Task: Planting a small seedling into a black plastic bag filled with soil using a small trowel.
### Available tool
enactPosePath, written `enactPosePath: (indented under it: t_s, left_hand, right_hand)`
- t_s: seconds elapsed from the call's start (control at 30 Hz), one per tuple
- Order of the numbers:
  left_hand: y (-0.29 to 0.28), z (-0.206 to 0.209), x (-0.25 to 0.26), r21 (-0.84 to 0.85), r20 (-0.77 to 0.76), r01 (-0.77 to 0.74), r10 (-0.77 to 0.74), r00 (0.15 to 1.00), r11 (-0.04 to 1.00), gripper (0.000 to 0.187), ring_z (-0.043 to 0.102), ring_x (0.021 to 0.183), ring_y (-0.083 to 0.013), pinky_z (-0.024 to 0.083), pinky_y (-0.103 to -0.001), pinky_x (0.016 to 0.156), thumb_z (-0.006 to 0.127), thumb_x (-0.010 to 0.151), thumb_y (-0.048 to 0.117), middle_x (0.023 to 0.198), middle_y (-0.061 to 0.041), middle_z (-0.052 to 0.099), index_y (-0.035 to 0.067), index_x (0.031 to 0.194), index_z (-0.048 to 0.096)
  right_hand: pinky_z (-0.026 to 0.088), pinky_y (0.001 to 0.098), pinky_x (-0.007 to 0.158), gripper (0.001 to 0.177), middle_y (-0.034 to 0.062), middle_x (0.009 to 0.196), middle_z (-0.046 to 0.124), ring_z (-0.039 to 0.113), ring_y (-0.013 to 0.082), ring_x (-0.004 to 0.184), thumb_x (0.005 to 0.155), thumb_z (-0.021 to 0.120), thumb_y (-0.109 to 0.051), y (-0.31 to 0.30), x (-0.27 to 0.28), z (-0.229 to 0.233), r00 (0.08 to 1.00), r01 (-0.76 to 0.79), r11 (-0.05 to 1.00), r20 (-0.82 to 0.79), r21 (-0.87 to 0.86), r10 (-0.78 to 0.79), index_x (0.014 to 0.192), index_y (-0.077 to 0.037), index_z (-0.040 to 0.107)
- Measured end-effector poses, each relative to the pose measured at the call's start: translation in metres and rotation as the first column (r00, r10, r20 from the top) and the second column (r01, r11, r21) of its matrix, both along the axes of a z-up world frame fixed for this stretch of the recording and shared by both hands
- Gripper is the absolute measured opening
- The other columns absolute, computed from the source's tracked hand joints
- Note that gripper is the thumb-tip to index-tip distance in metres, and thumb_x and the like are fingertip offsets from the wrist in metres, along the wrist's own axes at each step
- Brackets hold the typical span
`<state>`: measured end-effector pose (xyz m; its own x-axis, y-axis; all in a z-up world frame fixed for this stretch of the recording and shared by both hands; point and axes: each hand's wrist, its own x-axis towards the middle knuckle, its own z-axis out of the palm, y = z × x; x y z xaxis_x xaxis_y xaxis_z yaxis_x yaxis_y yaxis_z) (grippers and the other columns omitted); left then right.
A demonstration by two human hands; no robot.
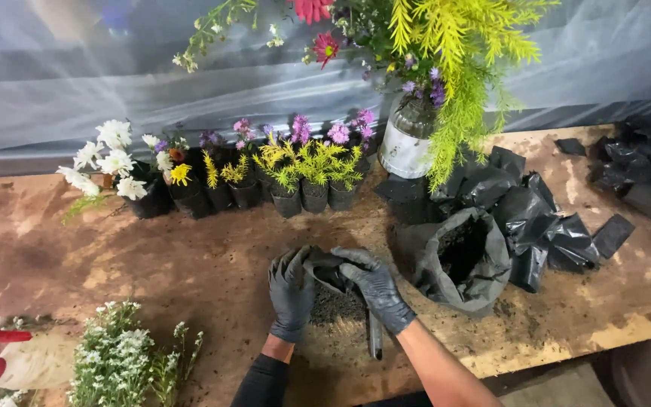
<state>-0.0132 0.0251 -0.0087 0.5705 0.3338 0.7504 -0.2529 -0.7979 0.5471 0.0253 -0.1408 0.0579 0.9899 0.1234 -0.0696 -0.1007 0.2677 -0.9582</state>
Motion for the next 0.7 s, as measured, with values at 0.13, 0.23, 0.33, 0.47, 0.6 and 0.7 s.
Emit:
enactPosePath:
  t_s: [0.13,0.23,0.33,0.47,0.6,0.7]
  left_hand:
    - [0.0,-0.002,0.001,0.01,0.034,0.024,-0.024,0.999,1.0,0.041,0.068,0.11,-0.033,0.051,-0.051,0.099,0.078,0.086,0.008,0.117,-0.01,0.075,0.016,0.126,0.075]
    - [-0.002,0.001,0.0,0.032,0.067,0.024,-0.026,0.997,0.999,0.035,0.068,0.11,-0.036,0.05,-0.054,0.1,0.079,0.086,0.009,0.115,-0.013,0.075,0.013,0.12,0.076]
    - [-0.002,0.006,-0.001,0.079,0.093,0.013,-0.02,0.995,0.997,0.035,0.068,0.111,-0.0368,0.049,-0.055,0.101,0.078,0.085,0.005,0.116,-0.016,0.074,0.009,0.119,0.076]
    - [-0.011,0.044,-0.015,0.069,0.044,0.002,-0.005,0.999,0.998,0.035,0.064,0.112,-0.0467,0.046,-0.063,0.105,0.063,0.095,-0.003,0.115,-0.031,0.067,-0.004,0.13,0.067]
    - [-0.004,0.012,-0.006,0.008,0.143,-0.014,0.013,0.99,1.0,0.054,0.062,0.115,-0.0423,0.046,-0.055,0.105,0.062,0.089,-0.008,0.125,-0.02,0.068,0.008,0.141,0.065]
    - [-0.012,0.011,-0.013,-0.213,0.136,0.087,-0.059,0.989,0.973,0.04,0.06,0.126,-0.0342,0.053,-0.044,0.106,0.061,0.097,0.0,0.133,-0.016,0.06,0.006,0.137,0.059]
  right_hand:
    - [0.067,0.0356,0.075,0.041,0.0092,0.099,0.076,0.07,0.0151,0.091,0.075,0.085,-0.001,0.006,-0.005,0.004,0.997,-0.078,0.997,0.026,-0.027,0.079,0.116,-0.007,0.08]
    - [0.066,0.0353,0.079,0.047,0.0059,0.094,0.076,0.068,0.0124,0.09,0.069,0.092,-0.003,0.009,0.001,-0.023,0.991,-0.101,0.99,0.083,-0.098,0.109,0.114,-0.011,0.082]
    - [0.066,0.0342,0.078,0.045,0.0062,0.089,0.078,0.071,0.0124,0.084,0.064,0.095,-0.003,0.013,0.0,-0.022,0.989,-0.102,0.985,0.093,-0.141,0.116,0.106,-0.012,0.084]
    - [0.065,0.0359,0.074,0.033,0.0114,0.085,0.08,0.079,0.0201,0.079,0.062,0.094,-0.002,0.012,-0.006,-0.018,0.988,-0.05,0.98,0.134,-0.194,0.077,0.093,-0.011,0.086]
    - [0.063,0.0368,0.08,0.025,0.0138,0.092,0.081,0.072,0.0138,0.083,0.074,0.087,0.0,0.013,0.008,-0.03,0.992,0.042,0.989,0.124,-0.141,-0.024,0.097,-0.007,0.081]
    - [0.059,0.0309,0.085,0.008,0.0048,0.093,0.078,0.071,0.0163,0.087,0.086,0.077,-0.004,0.01,0.016,-0.053,0.965,0.115,0.985,0.248,-0.127,-0.081,0.094,-0.007,0.078]
